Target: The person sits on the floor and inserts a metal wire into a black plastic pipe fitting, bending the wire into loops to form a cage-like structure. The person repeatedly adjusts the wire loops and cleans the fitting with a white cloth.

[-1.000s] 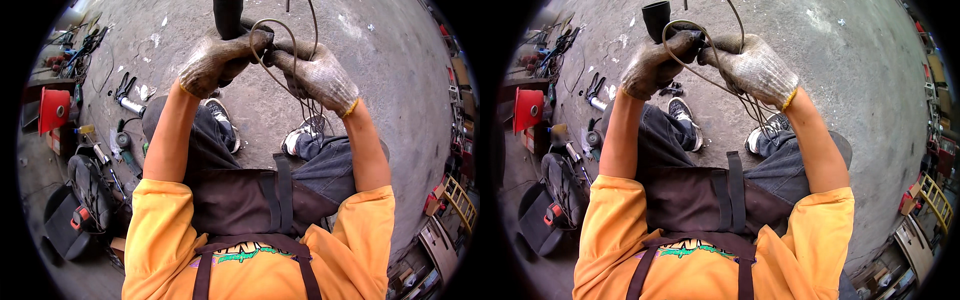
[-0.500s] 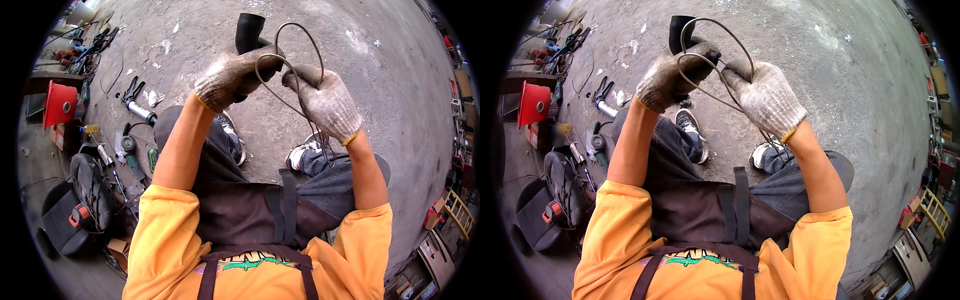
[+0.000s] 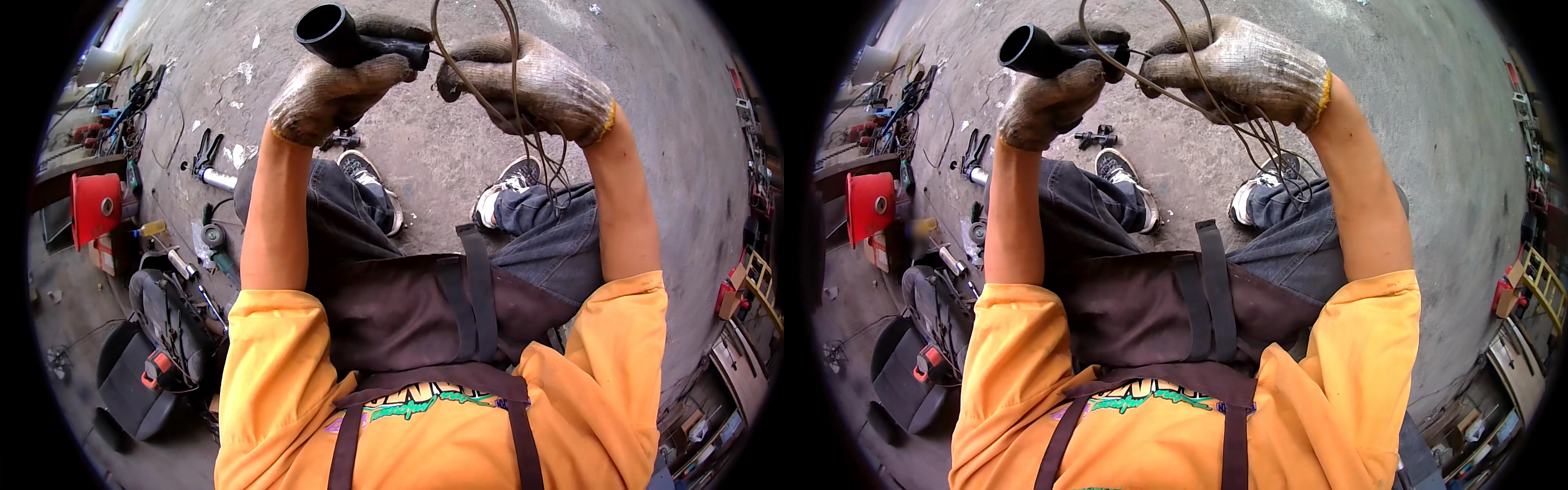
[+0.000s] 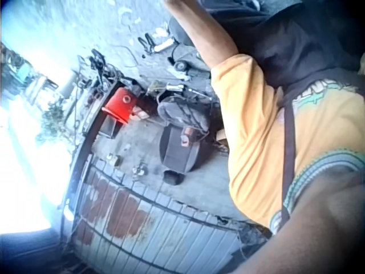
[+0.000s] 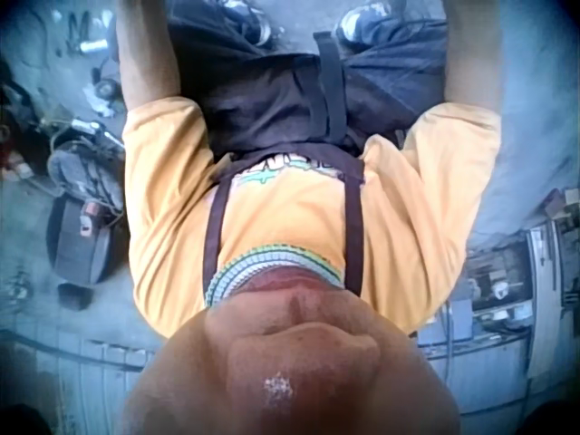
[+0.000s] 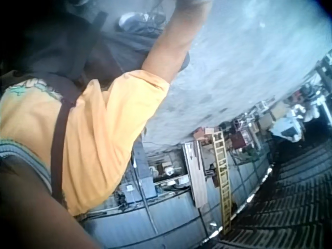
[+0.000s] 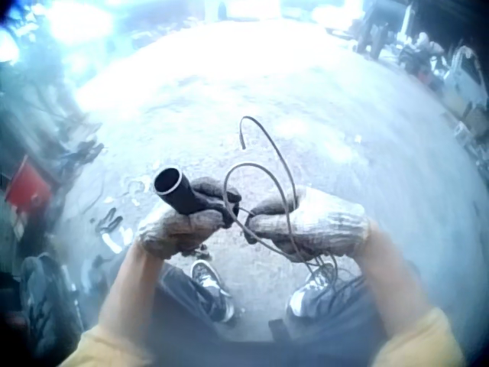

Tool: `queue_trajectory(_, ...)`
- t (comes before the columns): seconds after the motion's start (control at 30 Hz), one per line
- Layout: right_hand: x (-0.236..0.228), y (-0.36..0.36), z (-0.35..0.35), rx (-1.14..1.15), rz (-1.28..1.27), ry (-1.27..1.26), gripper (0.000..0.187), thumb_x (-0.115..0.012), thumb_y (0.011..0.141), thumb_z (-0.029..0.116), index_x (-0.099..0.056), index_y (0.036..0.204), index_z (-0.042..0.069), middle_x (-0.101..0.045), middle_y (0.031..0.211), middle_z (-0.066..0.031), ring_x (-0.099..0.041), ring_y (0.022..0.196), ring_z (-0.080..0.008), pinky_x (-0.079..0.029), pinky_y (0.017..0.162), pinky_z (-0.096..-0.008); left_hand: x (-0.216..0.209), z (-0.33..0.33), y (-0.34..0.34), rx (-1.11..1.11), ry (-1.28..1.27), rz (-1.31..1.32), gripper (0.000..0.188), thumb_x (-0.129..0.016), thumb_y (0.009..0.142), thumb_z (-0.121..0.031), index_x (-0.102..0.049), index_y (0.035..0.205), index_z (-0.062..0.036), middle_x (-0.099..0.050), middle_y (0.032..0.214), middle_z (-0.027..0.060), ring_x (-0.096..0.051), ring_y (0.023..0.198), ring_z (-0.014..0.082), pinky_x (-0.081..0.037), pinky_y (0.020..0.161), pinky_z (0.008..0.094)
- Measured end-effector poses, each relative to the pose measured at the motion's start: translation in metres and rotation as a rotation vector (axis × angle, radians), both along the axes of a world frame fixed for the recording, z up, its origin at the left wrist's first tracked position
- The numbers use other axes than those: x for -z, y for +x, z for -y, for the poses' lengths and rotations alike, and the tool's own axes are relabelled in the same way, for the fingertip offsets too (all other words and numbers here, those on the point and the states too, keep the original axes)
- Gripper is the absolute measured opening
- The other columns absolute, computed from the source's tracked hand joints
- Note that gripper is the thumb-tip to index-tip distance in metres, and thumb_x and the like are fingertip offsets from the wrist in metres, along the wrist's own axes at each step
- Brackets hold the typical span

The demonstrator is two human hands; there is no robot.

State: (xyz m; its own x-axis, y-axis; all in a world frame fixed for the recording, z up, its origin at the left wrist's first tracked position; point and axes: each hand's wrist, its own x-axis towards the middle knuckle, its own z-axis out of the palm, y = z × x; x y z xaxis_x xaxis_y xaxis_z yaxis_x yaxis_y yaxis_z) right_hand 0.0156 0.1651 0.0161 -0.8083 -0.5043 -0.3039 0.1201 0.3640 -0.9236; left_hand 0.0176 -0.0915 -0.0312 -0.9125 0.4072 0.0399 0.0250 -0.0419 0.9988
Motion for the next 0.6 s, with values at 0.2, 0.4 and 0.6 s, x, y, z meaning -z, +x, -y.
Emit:
queue_trajectory(0.2,-0.021,0.009,0.002,0.006,-0.060,0.093,0.022,-0.068,0.095,0.020,-0.074,0.109,0.004,-0.062,0.073,0.0035,-0.050,0.060,-0.0006,-0.042,0.052,-0.0184,0.028,0.002,-0.008,-0.078,0.253,0.140,0.035,-0.070,0.093,-0.037,-0.069,0.098,-0.0020,-0.062,0.068,0.0002,-0.038,0.043,0.0038,-0.027,0.039,0.0204)
queue_trajectory(0.4,0.003,0.011,0.006,0.025,-0.457,0.106,0.025,-0.070,0.093,0.013,-0.071,0.115,0.001,-0.075,0.098,-0.0084,-0.068,0.081,-0.0089,-0.053,0.068,-0.0226,0.018,-0.011,-0.016,-0.306,0.574,0.597,0.044,-0.058,0.098,-0.051,-0.063,0.085,-0.0087,-0.051,0.054,0.0002,-0.038,0.034,0.0088,-0.028,0.030,0.0225)
queue_trajectory(0.6,0.033,0.016,0.020,-0.031,-1.000,0.084,0.027,-0.066,0.092,0.001,-0.067,0.119,0.000,-0.075,0.104,-0.0149,-0.075,0.093,-0.0242,-0.058,0.078,-0.0312,0.015,-0.001,-0.020,0.145,0.809,0.774,0.055,-0.048,0.099,-0.060,-0.062,0.081,-0.0096,-0.048,0.051,0.0019,-0.033,0.032,0.0085,-0.026,0.029,0.0217)
